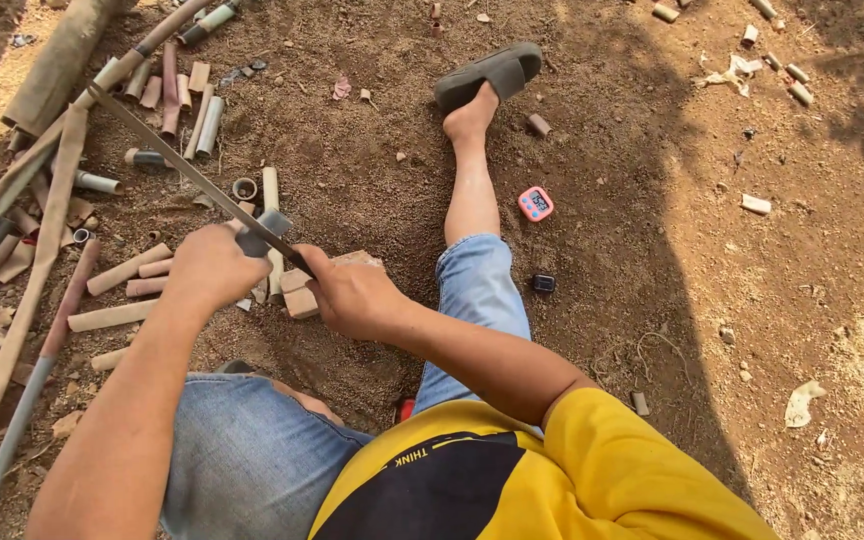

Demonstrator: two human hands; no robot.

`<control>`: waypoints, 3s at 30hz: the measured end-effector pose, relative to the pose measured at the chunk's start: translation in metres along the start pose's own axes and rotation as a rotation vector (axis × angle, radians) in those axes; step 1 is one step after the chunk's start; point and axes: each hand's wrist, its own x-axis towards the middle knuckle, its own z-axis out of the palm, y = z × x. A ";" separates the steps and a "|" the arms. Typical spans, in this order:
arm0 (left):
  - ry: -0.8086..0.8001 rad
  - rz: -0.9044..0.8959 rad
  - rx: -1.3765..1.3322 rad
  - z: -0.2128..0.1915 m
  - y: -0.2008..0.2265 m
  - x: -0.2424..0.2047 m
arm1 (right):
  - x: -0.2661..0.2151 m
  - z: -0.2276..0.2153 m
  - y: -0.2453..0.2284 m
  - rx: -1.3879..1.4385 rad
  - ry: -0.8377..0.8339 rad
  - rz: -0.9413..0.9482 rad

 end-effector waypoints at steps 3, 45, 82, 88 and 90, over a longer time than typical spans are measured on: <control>0.077 -0.007 -0.057 -0.003 -0.020 0.015 | 0.001 0.003 0.001 -0.020 -0.010 -0.012; 0.048 0.142 -0.187 -0.027 0.016 -0.006 | -0.029 0.006 0.058 1.086 -0.256 0.149; 0.085 0.040 -0.227 -0.021 -0.002 0.012 | -0.045 0.005 0.061 1.101 -0.317 0.291; 0.097 0.049 -0.258 -0.006 -0.005 0.014 | -0.049 0.005 0.061 1.090 -0.280 0.277; 0.095 0.039 -0.272 0.001 0.000 0.020 | -0.038 0.003 0.063 1.087 -0.285 0.281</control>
